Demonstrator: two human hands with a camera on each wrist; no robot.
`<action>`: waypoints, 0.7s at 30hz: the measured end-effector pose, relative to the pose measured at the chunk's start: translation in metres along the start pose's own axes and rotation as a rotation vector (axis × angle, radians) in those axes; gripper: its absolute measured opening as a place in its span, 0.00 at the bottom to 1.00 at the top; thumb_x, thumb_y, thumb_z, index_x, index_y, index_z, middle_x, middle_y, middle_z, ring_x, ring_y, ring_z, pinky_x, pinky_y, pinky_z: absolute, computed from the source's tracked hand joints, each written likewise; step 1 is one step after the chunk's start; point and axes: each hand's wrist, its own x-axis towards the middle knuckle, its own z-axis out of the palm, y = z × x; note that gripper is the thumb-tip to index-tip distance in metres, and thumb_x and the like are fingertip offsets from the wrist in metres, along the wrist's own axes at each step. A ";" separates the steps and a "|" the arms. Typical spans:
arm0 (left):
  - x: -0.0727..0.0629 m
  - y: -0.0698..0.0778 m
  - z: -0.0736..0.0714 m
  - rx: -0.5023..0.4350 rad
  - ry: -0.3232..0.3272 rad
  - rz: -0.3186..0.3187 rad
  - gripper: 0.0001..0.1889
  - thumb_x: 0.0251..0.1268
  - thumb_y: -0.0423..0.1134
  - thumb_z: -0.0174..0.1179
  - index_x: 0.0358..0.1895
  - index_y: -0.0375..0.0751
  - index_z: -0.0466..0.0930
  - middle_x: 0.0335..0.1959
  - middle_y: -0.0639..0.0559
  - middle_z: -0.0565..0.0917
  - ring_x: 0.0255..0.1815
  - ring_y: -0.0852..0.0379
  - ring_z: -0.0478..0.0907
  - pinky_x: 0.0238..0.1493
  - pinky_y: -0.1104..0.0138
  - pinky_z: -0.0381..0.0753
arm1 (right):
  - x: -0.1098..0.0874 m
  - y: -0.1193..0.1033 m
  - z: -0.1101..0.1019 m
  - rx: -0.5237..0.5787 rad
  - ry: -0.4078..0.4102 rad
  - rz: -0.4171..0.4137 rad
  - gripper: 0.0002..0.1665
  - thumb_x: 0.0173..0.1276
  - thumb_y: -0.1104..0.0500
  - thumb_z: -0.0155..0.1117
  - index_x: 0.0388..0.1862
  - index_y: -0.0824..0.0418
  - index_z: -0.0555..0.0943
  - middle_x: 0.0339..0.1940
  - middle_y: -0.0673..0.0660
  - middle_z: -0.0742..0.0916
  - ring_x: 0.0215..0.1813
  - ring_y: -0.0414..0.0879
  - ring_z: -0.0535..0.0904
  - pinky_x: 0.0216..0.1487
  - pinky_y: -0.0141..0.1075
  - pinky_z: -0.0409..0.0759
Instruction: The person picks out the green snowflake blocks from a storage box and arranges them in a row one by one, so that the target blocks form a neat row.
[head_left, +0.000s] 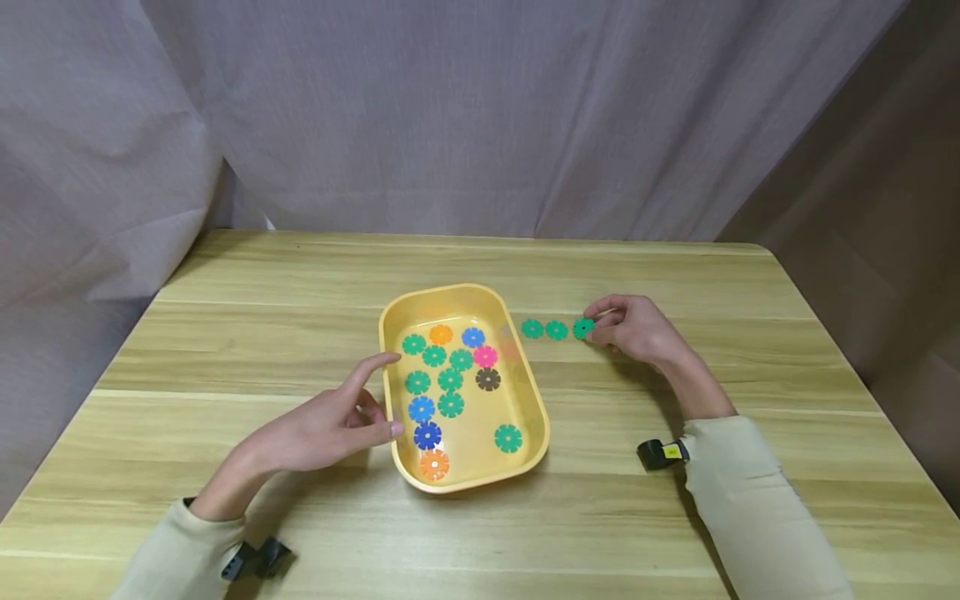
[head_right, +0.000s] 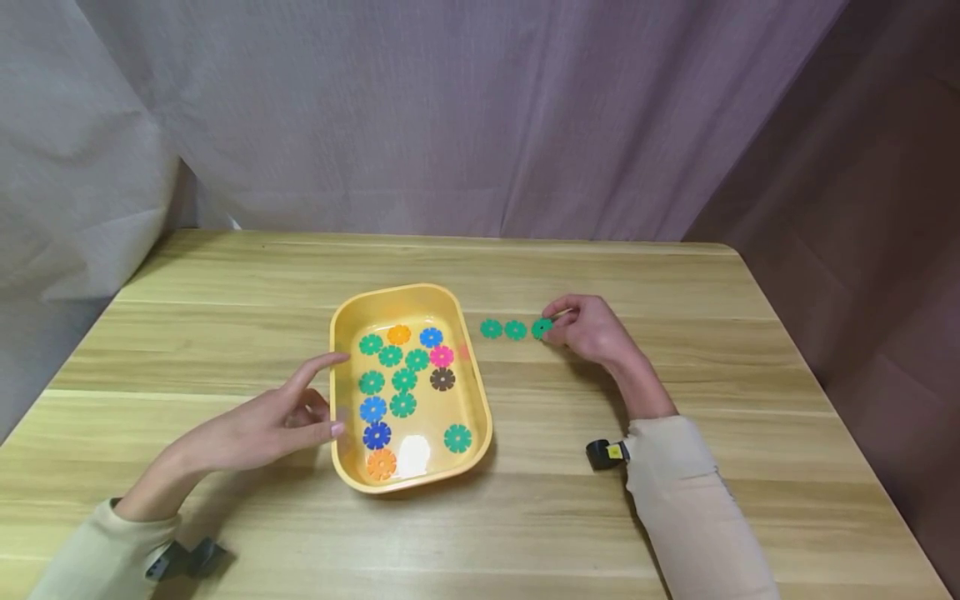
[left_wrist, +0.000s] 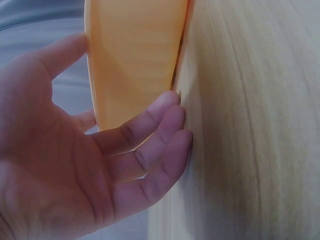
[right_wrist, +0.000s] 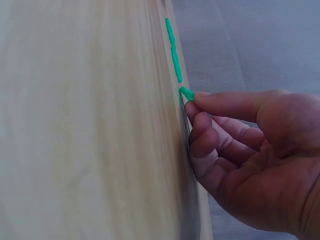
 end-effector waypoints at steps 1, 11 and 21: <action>0.000 0.000 0.000 0.000 0.000 0.000 0.46 0.75 0.54 0.65 0.84 0.56 0.44 0.43 0.48 0.85 0.38 0.54 0.85 0.42 0.61 0.81 | 0.000 0.001 0.000 0.008 -0.003 0.003 0.24 0.70 0.66 0.69 0.63 0.70 0.78 0.32 0.51 0.85 0.31 0.41 0.76 0.33 0.34 0.77; 0.000 0.000 0.000 -0.005 0.002 0.000 0.46 0.75 0.54 0.65 0.84 0.55 0.44 0.43 0.48 0.85 0.38 0.54 0.84 0.41 0.62 0.80 | 0.001 0.003 0.000 0.026 -0.009 0.028 0.27 0.69 0.65 0.72 0.65 0.69 0.78 0.30 0.49 0.85 0.28 0.40 0.75 0.30 0.33 0.74; 0.000 -0.001 0.000 0.004 0.001 0.000 0.45 0.75 0.55 0.65 0.84 0.55 0.45 0.43 0.48 0.85 0.38 0.53 0.84 0.41 0.62 0.81 | 0.001 0.001 0.000 -0.002 -0.005 0.020 0.25 0.69 0.66 0.71 0.64 0.69 0.80 0.30 0.52 0.83 0.31 0.44 0.77 0.31 0.33 0.77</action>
